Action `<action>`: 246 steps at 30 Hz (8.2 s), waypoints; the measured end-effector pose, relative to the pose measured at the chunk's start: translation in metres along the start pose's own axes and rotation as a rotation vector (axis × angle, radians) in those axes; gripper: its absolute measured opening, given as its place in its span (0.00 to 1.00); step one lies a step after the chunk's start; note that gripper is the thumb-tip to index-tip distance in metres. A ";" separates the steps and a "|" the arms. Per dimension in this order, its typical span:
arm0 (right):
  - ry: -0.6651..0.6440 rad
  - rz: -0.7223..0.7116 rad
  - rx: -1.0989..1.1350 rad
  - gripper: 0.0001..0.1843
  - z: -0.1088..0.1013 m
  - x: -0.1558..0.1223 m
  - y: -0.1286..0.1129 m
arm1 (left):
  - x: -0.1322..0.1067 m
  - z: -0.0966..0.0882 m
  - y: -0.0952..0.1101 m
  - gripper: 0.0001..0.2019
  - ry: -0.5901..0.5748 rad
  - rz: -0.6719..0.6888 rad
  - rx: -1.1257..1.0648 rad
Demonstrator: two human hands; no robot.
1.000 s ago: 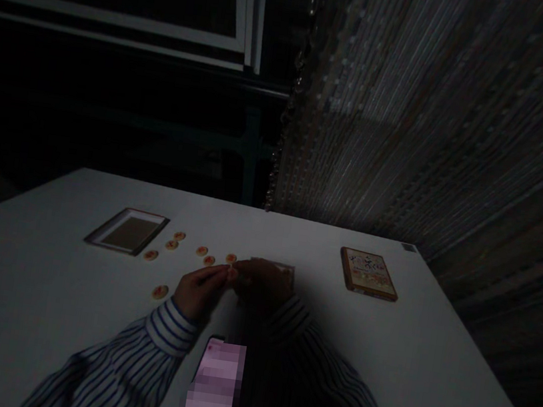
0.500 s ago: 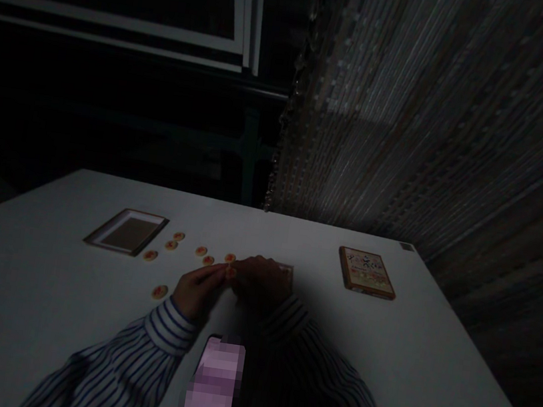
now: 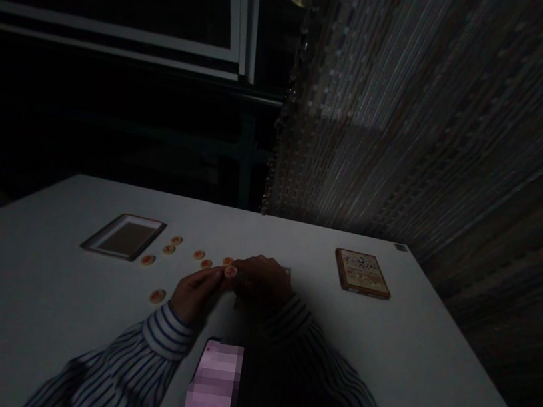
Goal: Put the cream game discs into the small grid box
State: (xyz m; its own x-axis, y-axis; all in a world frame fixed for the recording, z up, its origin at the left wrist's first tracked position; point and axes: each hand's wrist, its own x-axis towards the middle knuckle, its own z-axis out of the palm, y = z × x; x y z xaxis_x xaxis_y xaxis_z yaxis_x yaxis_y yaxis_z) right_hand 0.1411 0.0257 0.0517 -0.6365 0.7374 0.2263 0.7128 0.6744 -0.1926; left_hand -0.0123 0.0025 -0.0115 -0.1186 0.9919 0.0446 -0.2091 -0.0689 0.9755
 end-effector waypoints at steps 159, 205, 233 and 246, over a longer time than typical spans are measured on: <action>-0.470 0.276 -0.221 0.14 -0.014 -0.028 0.072 | 0.018 0.017 -0.036 0.09 -0.102 0.278 0.636; -0.216 0.345 -0.140 0.15 -0.002 -0.059 0.080 | 0.013 0.017 -0.031 0.09 -0.118 0.298 0.707; -0.297 0.335 -0.144 0.15 0.010 -0.056 0.086 | 0.013 0.016 -0.034 0.09 -0.099 0.304 0.684; -0.214 0.323 -0.109 0.15 0.005 -0.066 0.081 | 0.012 0.015 -0.035 0.09 -0.105 0.304 0.670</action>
State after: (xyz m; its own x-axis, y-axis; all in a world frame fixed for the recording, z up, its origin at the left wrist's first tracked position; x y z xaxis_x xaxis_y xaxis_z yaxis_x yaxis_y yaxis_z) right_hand 0.2400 0.0319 0.0163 -0.4135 0.9098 -0.0352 0.9059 0.4072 -0.1167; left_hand 0.0082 0.0189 -0.0423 0.0235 0.9467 0.3212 0.4588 -0.2957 0.8379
